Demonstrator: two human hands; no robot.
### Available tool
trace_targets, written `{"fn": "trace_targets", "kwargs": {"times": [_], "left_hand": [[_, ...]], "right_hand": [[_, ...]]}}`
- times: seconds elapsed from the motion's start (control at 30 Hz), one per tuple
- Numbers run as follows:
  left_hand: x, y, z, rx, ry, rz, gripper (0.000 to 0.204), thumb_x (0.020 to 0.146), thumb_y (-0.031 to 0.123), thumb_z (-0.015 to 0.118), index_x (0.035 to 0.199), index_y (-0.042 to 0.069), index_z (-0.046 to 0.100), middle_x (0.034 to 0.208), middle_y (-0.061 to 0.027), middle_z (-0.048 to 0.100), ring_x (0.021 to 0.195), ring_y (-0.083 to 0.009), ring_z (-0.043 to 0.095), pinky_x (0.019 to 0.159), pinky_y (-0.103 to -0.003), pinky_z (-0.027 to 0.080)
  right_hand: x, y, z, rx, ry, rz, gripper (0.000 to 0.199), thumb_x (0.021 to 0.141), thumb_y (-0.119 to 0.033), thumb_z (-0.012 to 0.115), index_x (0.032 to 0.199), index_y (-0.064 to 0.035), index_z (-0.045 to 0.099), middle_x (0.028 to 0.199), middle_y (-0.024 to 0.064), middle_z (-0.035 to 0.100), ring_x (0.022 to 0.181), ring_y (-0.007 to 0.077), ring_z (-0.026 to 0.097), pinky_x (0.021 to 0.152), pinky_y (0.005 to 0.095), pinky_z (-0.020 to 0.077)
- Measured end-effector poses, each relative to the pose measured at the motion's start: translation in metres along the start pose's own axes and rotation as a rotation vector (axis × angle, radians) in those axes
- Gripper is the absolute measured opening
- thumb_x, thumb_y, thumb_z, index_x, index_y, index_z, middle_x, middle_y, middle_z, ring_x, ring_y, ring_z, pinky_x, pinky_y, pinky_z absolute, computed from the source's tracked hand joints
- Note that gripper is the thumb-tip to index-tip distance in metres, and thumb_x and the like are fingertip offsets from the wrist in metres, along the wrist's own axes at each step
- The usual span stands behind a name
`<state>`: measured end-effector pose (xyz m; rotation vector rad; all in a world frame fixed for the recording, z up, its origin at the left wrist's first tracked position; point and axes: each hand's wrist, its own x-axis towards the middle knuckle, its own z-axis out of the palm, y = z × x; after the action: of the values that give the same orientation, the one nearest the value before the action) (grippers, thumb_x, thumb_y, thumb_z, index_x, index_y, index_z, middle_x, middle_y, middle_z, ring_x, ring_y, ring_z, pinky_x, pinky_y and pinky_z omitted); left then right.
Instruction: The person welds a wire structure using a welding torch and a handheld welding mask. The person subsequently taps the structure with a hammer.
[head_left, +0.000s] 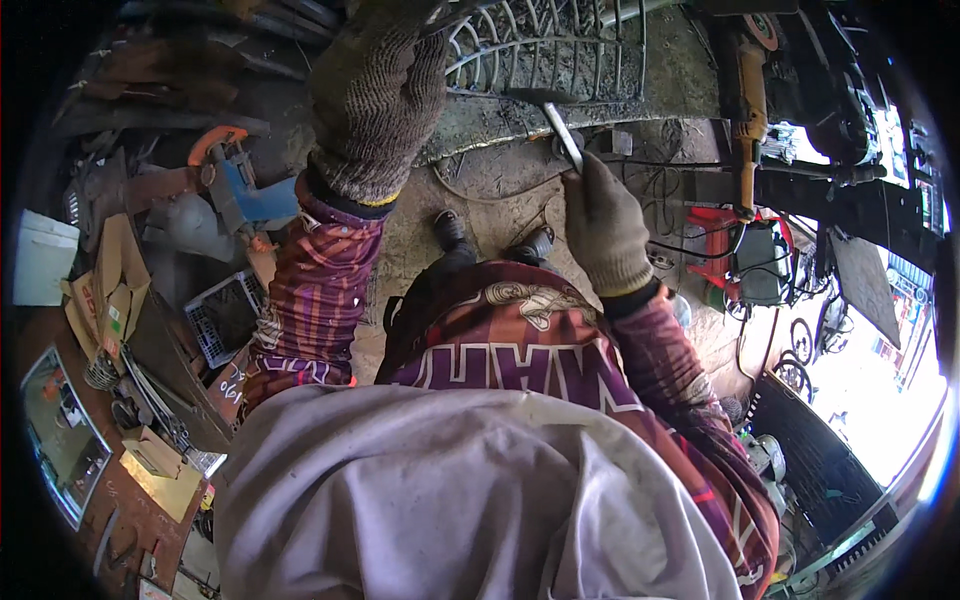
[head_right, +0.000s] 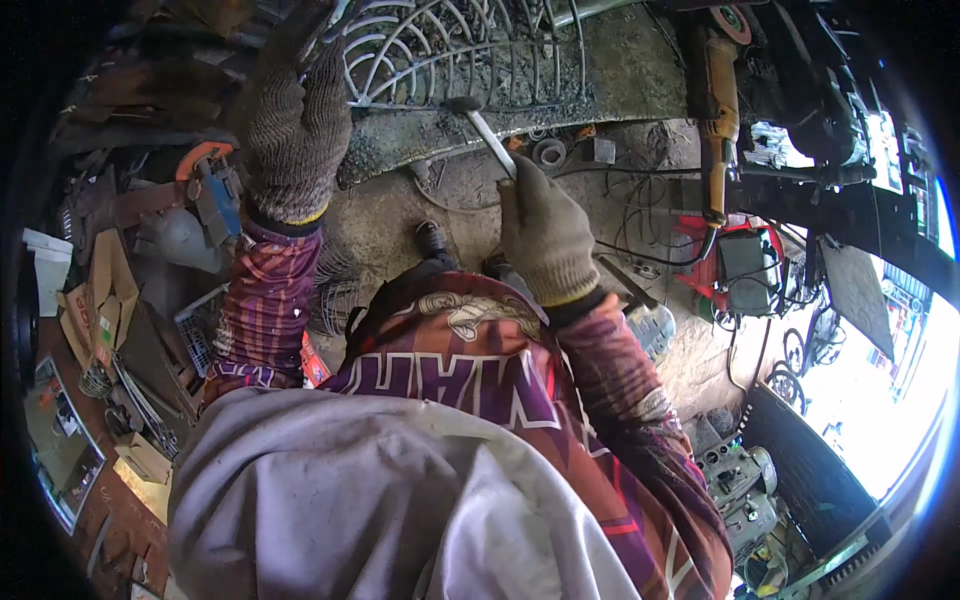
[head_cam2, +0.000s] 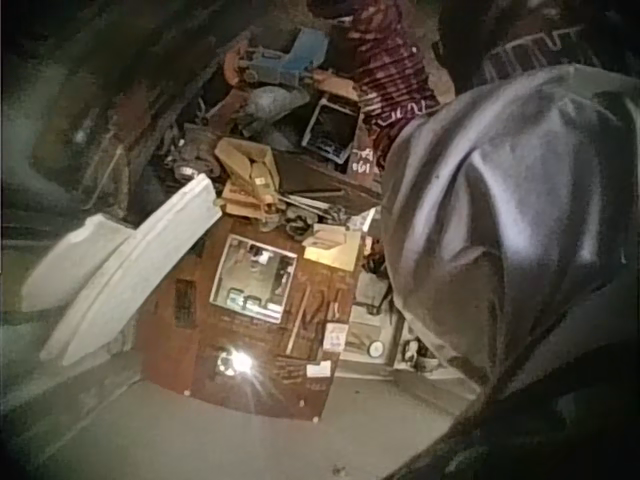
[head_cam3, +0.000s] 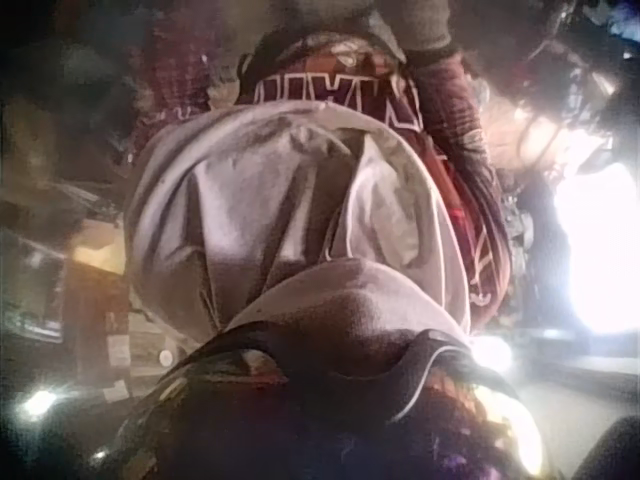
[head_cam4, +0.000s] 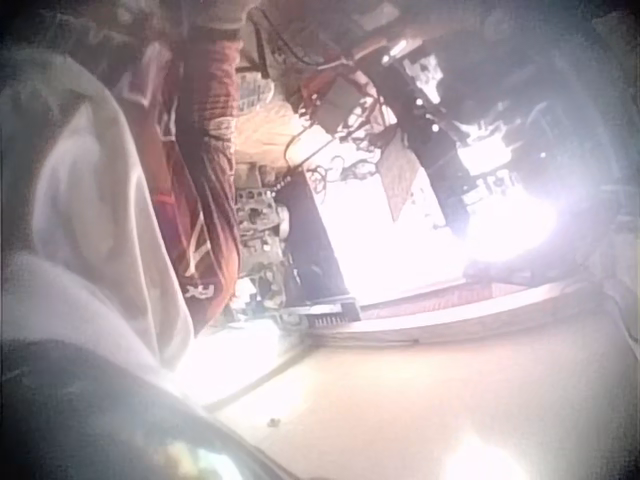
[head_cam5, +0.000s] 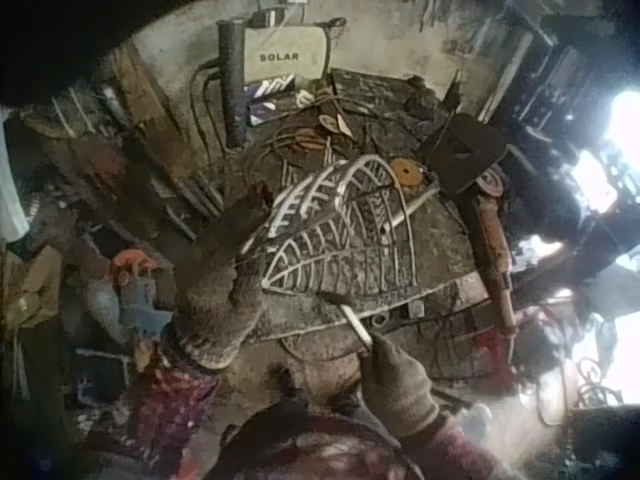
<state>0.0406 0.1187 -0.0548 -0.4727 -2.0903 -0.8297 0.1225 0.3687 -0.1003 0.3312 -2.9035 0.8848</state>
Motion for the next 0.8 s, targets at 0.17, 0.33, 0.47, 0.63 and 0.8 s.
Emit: {"fn": "trace_targets", "kwargs": {"times": [0.17, 0.33, 0.47, 0.63, 0.8], "left_hand": [[-0.007, -0.011, 0.002, -1.113, 0.088, -0.428, 0.033, 0.090, 0.004, 0.057, 0.122, -0.001, 0.059, 0.125, -0.0177, 0.061, 0.108, -0.0321, 0.063, 0.089, -0.035, 0.049], [0.006, 0.005, -0.001, 0.040, -0.065, -0.008, 0.033, 0.098, 0.016, 0.051, 0.128, 0.004, 0.057, 0.130, -0.0173, 0.058, 0.119, -0.0332, 0.057, 0.096, -0.041, 0.050], [0.010, 0.011, -0.006, -0.019, -0.069, -0.038, 0.033, 0.098, 0.017, 0.051, 0.128, 0.004, 0.057, 0.130, -0.0171, 0.058, 0.119, -0.0334, 0.057, 0.096, -0.041, 0.049], [0.014, 0.021, -0.006, 0.009, -0.050, 0.054, 0.032, 0.096, 0.013, 0.053, 0.125, 0.003, 0.060, 0.127, -0.0181, 0.059, 0.115, -0.0342, 0.059, 0.095, -0.042, 0.049], [-0.003, 0.016, -0.005, 0.062, -0.005, 0.082, 0.033, 0.090, 0.005, 0.058, 0.122, 0.000, 0.059, 0.124, -0.0174, 0.061, 0.107, -0.0335, 0.063, 0.089, -0.037, 0.050]], "right_hand": [[-0.001, -0.007, -0.007, 0.180, 0.180, 0.017, 0.026, 0.094, -0.021, 0.055, 0.115, -0.0061, 0.058, 0.083, 0.0209, 0.063, 0.073, 0.0379, 0.065, 0.063, 0.0454, 0.0508], [0.000, -0.012, -0.008, -0.001, 0.018, 0.037, 0.023, 0.094, -0.021, 0.055, 0.110, -0.0040, 0.057, 0.080, 0.0189, 0.064, 0.072, 0.0387, 0.064, 0.060, 0.0436, 0.0502], [-0.002, -0.007, -0.004, 0.057, 0.049, 0.026, 0.024, 0.095, -0.022, 0.054, 0.111, -0.0053, 0.057, 0.077, 0.0193, 0.063, 0.071, 0.0383, 0.064, 0.059, 0.0446, 0.0496], [0.004, -0.043, -0.028, 0.365, -0.053, 0.371, 0.023, 0.096, -0.019, 0.052, 0.111, -0.0021, 0.058, 0.072, 0.0159, 0.062, 0.063, 0.0300, 0.064, 0.057, 0.0365, 0.0483], [0.002, -0.035, -0.012, 0.084, -0.002, 0.239, 0.028, 0.095, -0.019, 0.054, 0.116, -0.0009, 0.057, 0.069, 0.0119, 0.060, 0.062, 0.0204, 0.062, 0.058, 0.0335, 0.0474]]}}
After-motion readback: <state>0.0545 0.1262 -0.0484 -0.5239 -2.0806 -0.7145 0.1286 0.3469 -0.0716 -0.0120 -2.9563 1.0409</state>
